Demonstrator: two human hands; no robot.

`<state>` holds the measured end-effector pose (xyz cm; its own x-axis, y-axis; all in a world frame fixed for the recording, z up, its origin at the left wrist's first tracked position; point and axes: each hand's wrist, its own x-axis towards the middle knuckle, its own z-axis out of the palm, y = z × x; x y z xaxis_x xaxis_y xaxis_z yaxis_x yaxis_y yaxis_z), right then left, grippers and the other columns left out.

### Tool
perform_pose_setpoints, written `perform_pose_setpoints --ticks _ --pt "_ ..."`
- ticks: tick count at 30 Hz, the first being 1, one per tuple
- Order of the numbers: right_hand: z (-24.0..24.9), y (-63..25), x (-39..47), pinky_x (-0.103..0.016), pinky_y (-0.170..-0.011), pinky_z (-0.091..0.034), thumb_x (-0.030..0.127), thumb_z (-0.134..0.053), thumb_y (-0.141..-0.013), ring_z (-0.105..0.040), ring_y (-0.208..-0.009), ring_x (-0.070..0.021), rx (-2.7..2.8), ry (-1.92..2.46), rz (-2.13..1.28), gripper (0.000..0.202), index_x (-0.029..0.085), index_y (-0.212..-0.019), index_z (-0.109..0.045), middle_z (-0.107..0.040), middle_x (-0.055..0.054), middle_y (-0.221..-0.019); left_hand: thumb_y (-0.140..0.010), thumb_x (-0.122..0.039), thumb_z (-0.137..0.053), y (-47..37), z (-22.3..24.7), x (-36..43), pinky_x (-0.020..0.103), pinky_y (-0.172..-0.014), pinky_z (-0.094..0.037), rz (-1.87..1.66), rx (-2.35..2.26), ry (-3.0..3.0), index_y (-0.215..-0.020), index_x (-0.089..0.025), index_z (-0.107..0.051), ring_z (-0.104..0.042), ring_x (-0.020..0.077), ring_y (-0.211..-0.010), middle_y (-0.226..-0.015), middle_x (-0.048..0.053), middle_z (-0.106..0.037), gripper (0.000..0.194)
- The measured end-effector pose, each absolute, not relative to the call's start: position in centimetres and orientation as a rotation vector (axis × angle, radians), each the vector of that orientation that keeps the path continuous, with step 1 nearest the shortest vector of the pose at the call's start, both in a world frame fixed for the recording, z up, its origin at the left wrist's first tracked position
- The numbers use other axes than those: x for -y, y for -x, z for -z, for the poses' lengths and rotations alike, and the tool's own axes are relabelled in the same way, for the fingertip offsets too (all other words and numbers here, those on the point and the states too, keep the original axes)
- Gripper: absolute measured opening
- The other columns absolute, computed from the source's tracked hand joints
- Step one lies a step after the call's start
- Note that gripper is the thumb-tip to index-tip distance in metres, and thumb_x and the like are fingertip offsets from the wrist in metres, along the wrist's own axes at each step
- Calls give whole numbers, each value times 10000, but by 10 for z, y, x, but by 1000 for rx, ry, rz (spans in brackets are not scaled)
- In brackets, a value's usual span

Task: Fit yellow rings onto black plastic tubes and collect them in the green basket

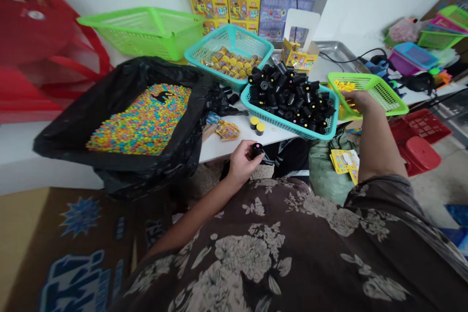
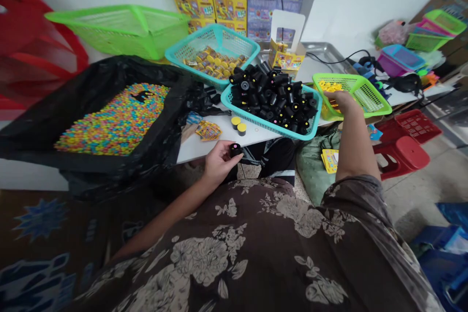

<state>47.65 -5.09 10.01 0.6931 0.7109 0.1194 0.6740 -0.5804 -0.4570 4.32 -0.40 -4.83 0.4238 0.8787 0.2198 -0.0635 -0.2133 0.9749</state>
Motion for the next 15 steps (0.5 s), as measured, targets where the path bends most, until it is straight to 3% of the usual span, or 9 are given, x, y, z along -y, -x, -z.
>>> perform_pose_setpoints --ticks 4,8,12,15 --pt "-100 -472 41 -325 -652 -494 171 -753 -880 -569 -591 -130 710 2439 -189 131 132 -868 -629 -601 -14 -656 -727 -300 -807 -44 50 3 217 -583 -456 -1052 -724 -1517 -1019 -199 -657 -601 118 -657 -815 -6 -695 344" --pt "-104 -467 33 -330 -649 -470 102 -560 -958 -586 -632 -123 501 2338 31 148 75 -1093 -614 -669 -131 -859 -747 -277 -809 -44 51 4 215 -590 -457 -1083 -730 -1526 -1044 -193 -659 -598 115 -668 -847 4 -694 343" --pt "-104 -416 44 -321 -573 -444 87 -540 -894 -581 -591 -153 492 1916 225 150 202 -943 -624 -657 -88 -778 -782 -240 -802 -44 50 7 230 -633 -484 -1101 -731 -1594 -1073 -190 -669 -622 132 -732 -909 30 -700 324" --pt "-88 -332 70 -320 -491 -399 295 -679 -821 -507 -502 -137 798 1524 -56 68 233 -806 -657 -647 -48 -736 -800 -217 -790 -45 49 9 231 -640 -487 -1111 -698 -1629 -1093 -184 -674 -629 137 -765 -947 42 -706 316"
